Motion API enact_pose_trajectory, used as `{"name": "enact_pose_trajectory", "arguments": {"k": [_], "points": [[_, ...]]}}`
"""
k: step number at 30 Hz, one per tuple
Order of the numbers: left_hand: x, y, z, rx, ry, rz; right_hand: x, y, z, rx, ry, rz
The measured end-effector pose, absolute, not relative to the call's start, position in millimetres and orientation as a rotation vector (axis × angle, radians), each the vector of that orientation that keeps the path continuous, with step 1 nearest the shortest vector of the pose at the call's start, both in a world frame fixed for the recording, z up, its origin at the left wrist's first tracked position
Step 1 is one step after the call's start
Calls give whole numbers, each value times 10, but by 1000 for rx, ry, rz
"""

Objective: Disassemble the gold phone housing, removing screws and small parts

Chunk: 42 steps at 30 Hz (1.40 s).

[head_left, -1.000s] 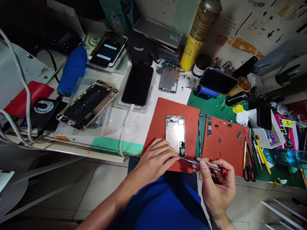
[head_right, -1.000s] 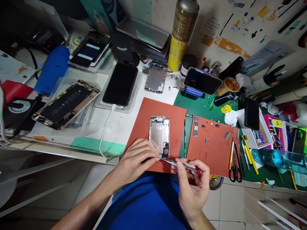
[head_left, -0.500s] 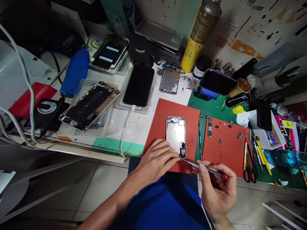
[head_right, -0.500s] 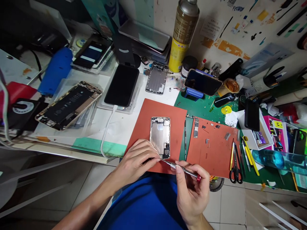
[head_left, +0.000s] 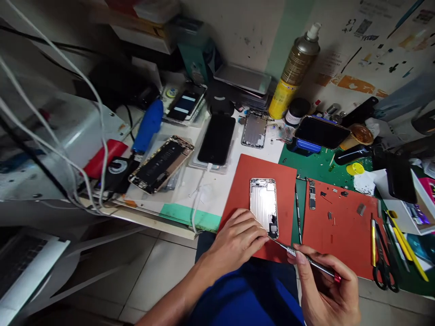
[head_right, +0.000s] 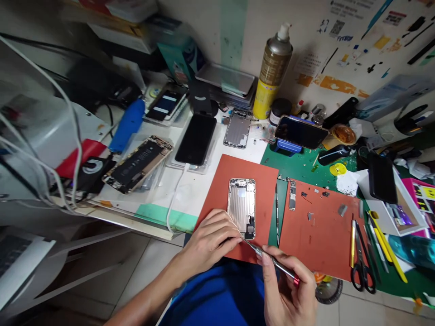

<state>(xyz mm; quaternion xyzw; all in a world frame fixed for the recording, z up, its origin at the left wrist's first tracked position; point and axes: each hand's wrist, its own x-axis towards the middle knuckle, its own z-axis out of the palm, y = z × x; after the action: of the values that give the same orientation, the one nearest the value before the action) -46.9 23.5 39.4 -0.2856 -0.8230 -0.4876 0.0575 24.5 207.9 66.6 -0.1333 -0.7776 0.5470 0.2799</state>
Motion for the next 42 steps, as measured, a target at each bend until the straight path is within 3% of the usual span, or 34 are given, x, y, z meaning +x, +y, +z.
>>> {"name": "enact_pose_trajectory", "arguments": {"k": [9,23,42], "points": [[-447,220,359,-870,-2480,-1438,208,2145,630,-321,-2116,1429],[-480,221,385,-908,-2519,-1447,54,2234,799,-379,-2148,1844],[-481,215,383,-918,-2484,-1475,48,2246,803,-418,-2141,1848]]}}
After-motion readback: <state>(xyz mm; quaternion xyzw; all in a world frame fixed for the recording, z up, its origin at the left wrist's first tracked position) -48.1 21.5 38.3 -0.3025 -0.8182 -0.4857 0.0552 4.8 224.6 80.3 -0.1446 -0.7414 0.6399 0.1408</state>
